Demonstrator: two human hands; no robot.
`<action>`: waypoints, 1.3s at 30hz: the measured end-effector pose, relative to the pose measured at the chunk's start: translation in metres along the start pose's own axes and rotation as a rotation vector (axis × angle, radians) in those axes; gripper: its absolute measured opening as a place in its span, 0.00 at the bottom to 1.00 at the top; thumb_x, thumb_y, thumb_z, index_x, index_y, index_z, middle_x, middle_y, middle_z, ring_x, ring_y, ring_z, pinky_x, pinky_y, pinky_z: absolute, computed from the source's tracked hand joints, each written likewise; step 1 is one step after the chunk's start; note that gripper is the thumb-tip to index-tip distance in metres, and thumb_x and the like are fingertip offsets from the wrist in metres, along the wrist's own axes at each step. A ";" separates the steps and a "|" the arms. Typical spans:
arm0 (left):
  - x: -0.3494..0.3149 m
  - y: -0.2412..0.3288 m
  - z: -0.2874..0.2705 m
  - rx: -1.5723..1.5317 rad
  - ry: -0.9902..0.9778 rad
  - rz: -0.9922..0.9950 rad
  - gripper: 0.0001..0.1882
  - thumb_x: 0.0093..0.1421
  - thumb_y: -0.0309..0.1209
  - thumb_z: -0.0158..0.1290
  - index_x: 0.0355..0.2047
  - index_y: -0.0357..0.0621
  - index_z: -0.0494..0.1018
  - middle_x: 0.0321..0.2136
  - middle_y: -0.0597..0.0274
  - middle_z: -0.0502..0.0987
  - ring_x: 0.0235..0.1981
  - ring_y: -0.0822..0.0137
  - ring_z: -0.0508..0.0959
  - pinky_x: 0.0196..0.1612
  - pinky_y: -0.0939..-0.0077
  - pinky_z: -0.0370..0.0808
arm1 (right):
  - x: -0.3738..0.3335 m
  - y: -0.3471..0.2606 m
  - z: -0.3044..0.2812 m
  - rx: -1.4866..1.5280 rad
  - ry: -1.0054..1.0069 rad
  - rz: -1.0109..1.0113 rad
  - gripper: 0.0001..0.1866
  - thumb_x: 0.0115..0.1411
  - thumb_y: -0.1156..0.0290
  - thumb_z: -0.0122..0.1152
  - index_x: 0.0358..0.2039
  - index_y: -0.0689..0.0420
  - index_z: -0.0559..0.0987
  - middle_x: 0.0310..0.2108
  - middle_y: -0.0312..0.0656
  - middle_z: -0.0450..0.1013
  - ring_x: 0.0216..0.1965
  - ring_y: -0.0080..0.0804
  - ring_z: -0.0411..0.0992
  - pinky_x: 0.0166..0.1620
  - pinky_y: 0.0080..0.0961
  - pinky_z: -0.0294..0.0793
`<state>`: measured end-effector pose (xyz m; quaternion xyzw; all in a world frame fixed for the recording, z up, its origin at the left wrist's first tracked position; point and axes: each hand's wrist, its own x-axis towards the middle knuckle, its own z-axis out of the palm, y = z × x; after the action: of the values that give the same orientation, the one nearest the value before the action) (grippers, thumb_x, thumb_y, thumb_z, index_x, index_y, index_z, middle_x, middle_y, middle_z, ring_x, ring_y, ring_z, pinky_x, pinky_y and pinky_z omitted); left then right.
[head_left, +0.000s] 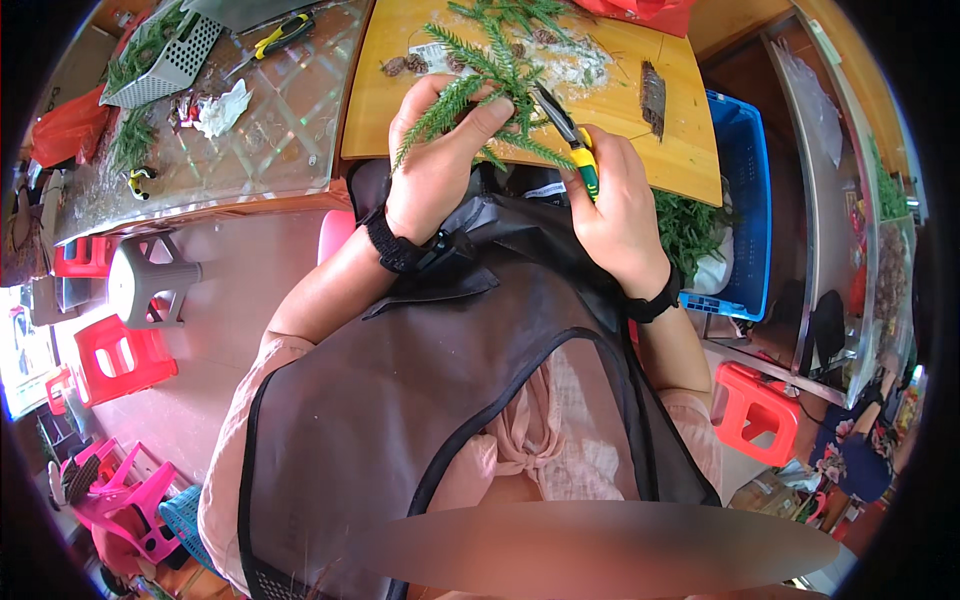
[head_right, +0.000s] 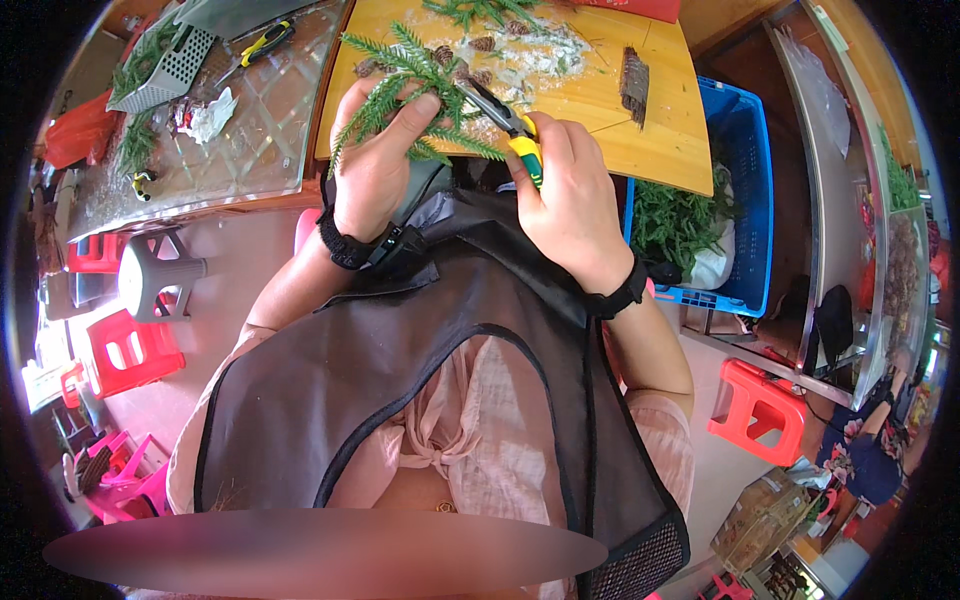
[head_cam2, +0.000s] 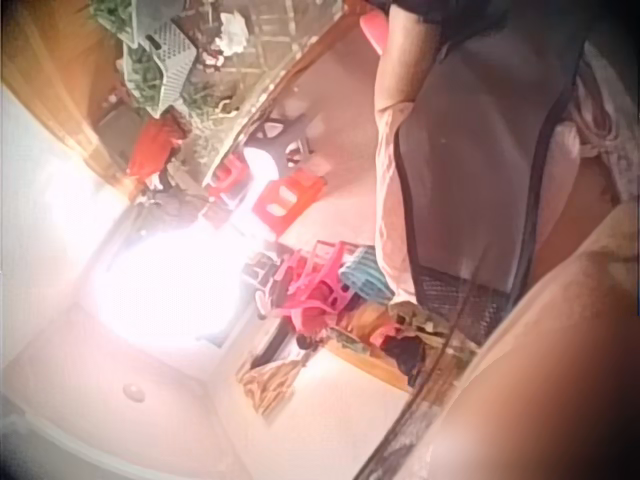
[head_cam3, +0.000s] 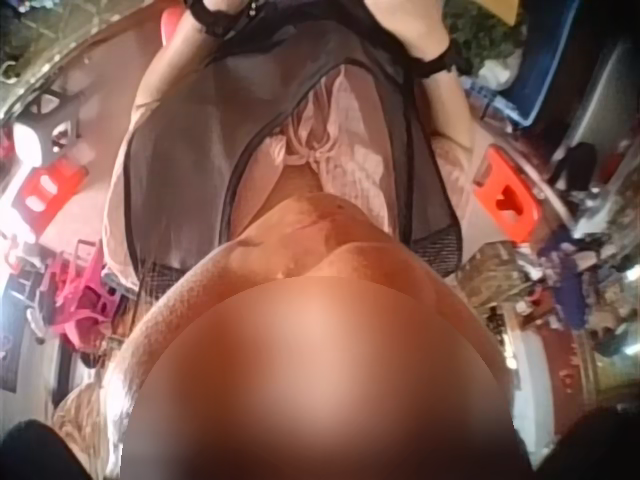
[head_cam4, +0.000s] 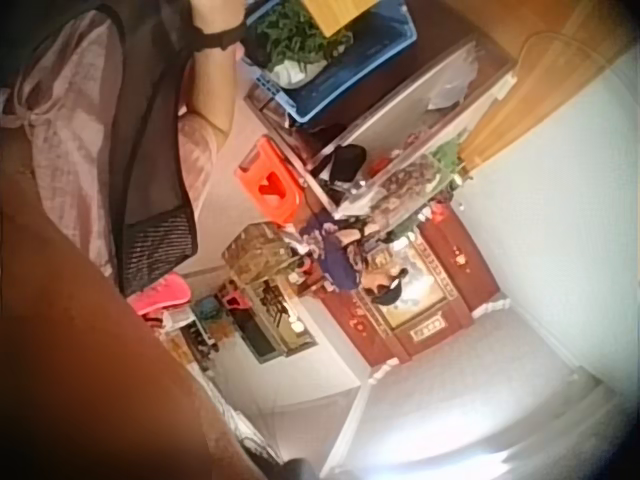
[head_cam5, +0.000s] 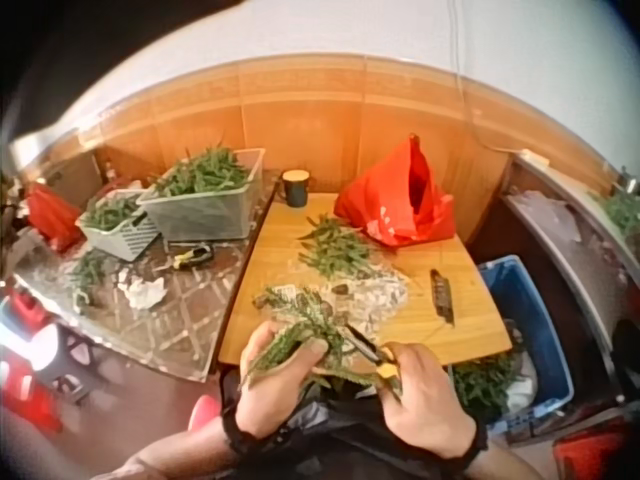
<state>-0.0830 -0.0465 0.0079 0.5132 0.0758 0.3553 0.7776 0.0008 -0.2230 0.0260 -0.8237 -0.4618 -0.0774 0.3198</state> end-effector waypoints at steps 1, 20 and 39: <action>0.000 0.000 0.000 0.004 -0.007 0.000 0.10 0.57 0.21 0.60 0.38 0.37 0.73 0.35 0.64 0.80 0.36 0.76 0.78 0.41 0.81 0.76 | 0.000 0.000 0.000 0.001 0.000 0.000 0.21 0.57 0.75 0.60 0.51 0.64 0.69 0.42 0.54 0.70 0.45 0.56 0.69 0.47 0.40 0.70; -0.001 0.001 0.003 0.025 0.024 0.001 0.09 0.58 0.21 0.60 0.38 0.36 0.73 0.34 0.64 0.80 0.36 0.76 0.78 0.40 0.81 0.76 | 0.000 0.002 0.005 -0.076 -0.003 -0.004 0.22 0.55 0.77 0.62 0.50 0.64 0.69 0.41 0.54 0.70 0.43 0.56 0.70 0.45 0.41 0.71; 0.006 0.019 0.002 -0.215 0.004 -0.230 0.09 0.58 0.23 0.59 0.39 0.38 0.74 0.34 0.64 0.78 0.35 0.72 0.78 0.36 0.77 0.77 | 0.004 0.015 -0.006 0.134 -0.114 -0.012 0.17 0.57 0.75 0.61 0.46 0.63 0.71 0.40 0.53 0.71 0.43 0.55 0.71 0.45 0.37 0.71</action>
<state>-0.0867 -0.0394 0.0266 0.4140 0.0973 0.2710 0.8635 0.0162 -0.2299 0.0255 -0.8007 -0.4883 -0.0011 0.3470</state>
